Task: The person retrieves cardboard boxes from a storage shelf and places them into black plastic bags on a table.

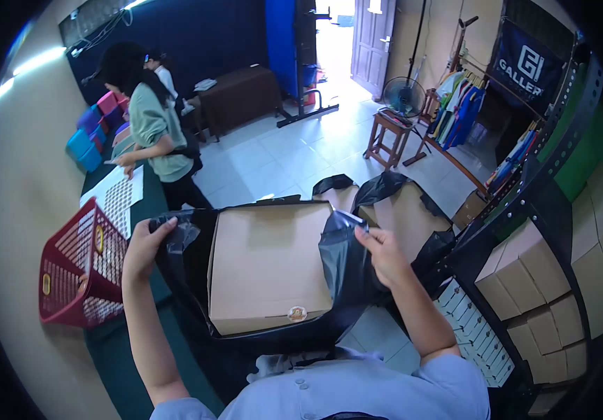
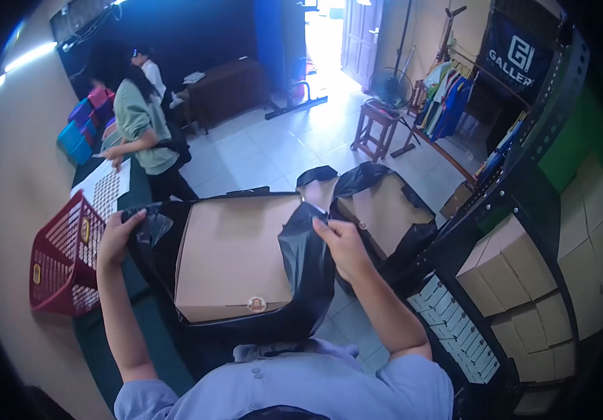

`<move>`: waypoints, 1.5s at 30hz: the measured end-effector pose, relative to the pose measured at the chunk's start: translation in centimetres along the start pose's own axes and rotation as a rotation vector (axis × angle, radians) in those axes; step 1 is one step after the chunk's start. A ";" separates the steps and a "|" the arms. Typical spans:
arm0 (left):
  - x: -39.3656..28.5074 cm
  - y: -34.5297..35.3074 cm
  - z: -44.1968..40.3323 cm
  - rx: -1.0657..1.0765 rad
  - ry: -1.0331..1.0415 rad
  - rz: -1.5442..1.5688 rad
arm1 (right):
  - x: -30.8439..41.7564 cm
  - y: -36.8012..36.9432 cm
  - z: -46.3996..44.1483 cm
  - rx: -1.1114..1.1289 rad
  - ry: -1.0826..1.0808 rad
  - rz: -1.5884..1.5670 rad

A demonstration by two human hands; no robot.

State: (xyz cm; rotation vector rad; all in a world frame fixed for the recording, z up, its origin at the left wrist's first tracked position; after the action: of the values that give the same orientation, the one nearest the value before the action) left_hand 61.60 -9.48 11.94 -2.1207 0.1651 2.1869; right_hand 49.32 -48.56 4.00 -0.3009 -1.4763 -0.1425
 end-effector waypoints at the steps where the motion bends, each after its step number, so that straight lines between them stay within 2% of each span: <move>1: 0.6 0.7 -1.8 0.077 0.023 -0.113 | -0.9 -0.2 0.0 -0.010 0.053 -0.021; 4: 5.3 -0.8 -8.1 0.240 0.006 -0.437 | -4.3 0.0 -0.8 -0.056 0.184 -0.089; 5: 6.1 -0.8 -9.7 0.256 0.001 -0.434 | -5.7 0.3 -1.5 -0.070 0.199 -0.089; 7: 9.0 -1.1 -12.8 0.333 -0.270 -0.656 | -8.0 0.8 -3.3 -0.087 0.236 -0.125; 8: 10.3 -1.5 -14.7 0.350 -0.278 -0.673 | -8.7 1.3 -4.5 -0.110 0.240 -0.136; 12: 13.5 -0.7 -22.7 0.382 -0.265 -0.314 | -9.4 3.0 -10.1 -0.193 0.187 -0.102; 14: 13.6 1.3 -26.8 0.423 -0.173 -0.175 | -8.9 4.0 -12.9 -0.234 0.214 -0.103; 16: 12.3 3.4 -30.8 0.407 -0.199 -0.228 | -8.5 4.6 -15.7 -0.280 0.240 -0.131; 20: 9.1 9.8 -39.3 0.483 -0.033 -0.265 | -8.7 3.8 -21.2 -0.434 0.233 -0.177; 22: 8.3 13.6 -42.8 0.523 0.024 -0.295 | -8.7 2.7 -23.1 -0.561 0.146 -0.249; 24: 6.3 17.5 -45.1 0.583 0.158 -0.300 | -7.2 2.2 -24.6 -0.610 0.202 -0.267; 25: 5.6 19.2 -46.1 0.599 0.167 -0.372 | -6.4 2.2 -25.2 -0.703 0.199 -0.328; 27: 5.9 22.2 -48.4 0.650 0.152 -0.335 | -5.7 1.3 -26.6 -0.841 0.184 -0.410; 30: 6.6 26.1 -51.1 0.712 0.149 -0.278 | -7.7 -1.6 -27.5 -0.824 0.096 -0.297; 31: 7.5 27.4 -52.3 0.740 0.149 -0.256 | -8.2 -2.4 -27.7 -0.870 0.161 -0.253; 40: 14.1 37.7 -58.7 0.882 0.051 -0.237 | -11.1 -6.1 -31.2 -1.036 0.179 -0.069; 42: 16.9 39.6 -59.6 0.882 -0.013 -0.197 | -13.1 -6.8 -32.1 -1.064 0.198 0.041; 45: 20.6 41.9 -60.6 0.938 -0.066 -0.199 | -17.2 -7.8 -33.1 -1.110 0.251 0.034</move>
State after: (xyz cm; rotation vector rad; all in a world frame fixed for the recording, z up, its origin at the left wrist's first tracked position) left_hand 115.05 -59.71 -9.80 -1.4455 0.7585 1.5723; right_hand 77.23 -66.93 -14.41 -1.1492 -1.0152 -0.9442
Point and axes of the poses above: each hand's wrist, its own z-axis away from the middle knuckle, its own y-axis out of the palm, x = y × z, the point moved 5 cm from there along -z, towards the middle knuckle, and after that the axes turned 14 degrees about z, right-handed, at the moved point
